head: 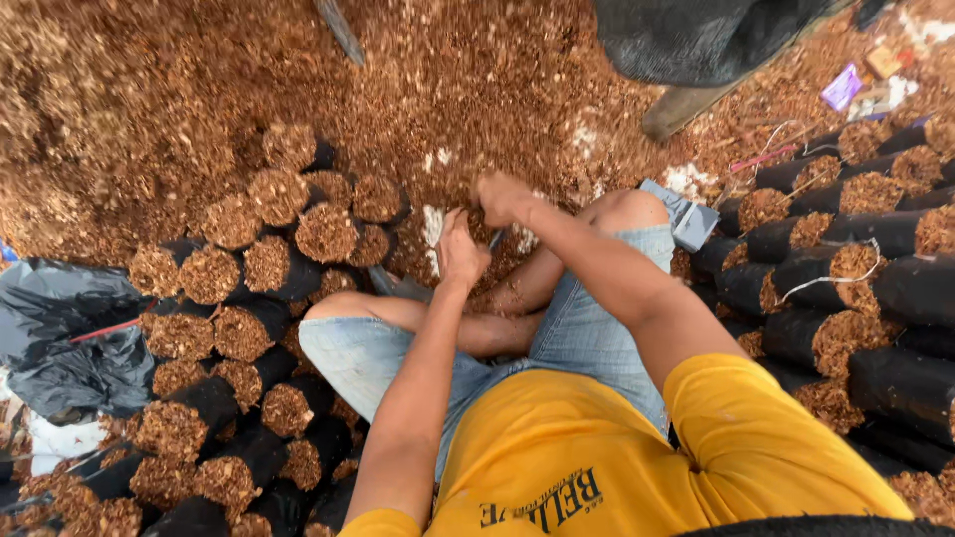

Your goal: The person sits cross-legged on the ground and fills black plastic nursery bags with a brown, fibrous substrate. They scoop the material by hand from a large pile and pack it into the bags, then place the filled bags in a row.

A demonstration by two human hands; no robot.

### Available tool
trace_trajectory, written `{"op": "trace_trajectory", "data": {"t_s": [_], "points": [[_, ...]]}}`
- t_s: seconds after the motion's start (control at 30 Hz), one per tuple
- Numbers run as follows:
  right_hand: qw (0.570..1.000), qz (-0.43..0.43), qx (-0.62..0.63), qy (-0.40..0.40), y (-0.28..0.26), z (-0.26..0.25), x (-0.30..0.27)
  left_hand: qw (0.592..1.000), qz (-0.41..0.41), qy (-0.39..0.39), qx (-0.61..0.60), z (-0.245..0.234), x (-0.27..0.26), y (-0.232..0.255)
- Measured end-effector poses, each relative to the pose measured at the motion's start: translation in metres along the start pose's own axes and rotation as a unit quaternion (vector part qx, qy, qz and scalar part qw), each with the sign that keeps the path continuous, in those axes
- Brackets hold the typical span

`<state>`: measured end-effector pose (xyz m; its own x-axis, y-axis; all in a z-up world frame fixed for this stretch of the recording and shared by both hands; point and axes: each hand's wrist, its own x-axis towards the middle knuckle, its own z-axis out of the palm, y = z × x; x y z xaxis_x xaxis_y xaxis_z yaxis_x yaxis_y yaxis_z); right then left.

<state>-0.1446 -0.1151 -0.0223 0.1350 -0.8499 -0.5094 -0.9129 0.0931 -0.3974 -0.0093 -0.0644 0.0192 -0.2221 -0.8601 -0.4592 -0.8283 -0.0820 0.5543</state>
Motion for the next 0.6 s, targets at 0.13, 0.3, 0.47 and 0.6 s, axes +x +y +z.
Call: {"op": "trace_trajectory", "data": {"t_s": [0.13, 0.3, 0.47, 0.6], "points": [[0.998, -0.007, -0.013, 0.058, -0.001, -0.027, -0.004, 0.999, 0.036, 0.011, 0.024, 0.018, 0.019, -0.015], [0.999, 0.036, 0.012, -0.025, 0.016, 0.015, -0.002, 0.993, 0.04, -0.035, 0.101, 0.015, 0.01, -0.011], [0.998, -0.012, 0.06, 0.034, 0.029, 0.011, -0.023, 0.99, 0.062, -0.013, 0.129, 0.05, 0.031, -0.039], [0.977, 0.04, 0.171, 0.118, 0.0, -0.03, -0.083, 0.998, 0.019, -0.028, 0.045, 0.004, -0.017, 0.011]]}}
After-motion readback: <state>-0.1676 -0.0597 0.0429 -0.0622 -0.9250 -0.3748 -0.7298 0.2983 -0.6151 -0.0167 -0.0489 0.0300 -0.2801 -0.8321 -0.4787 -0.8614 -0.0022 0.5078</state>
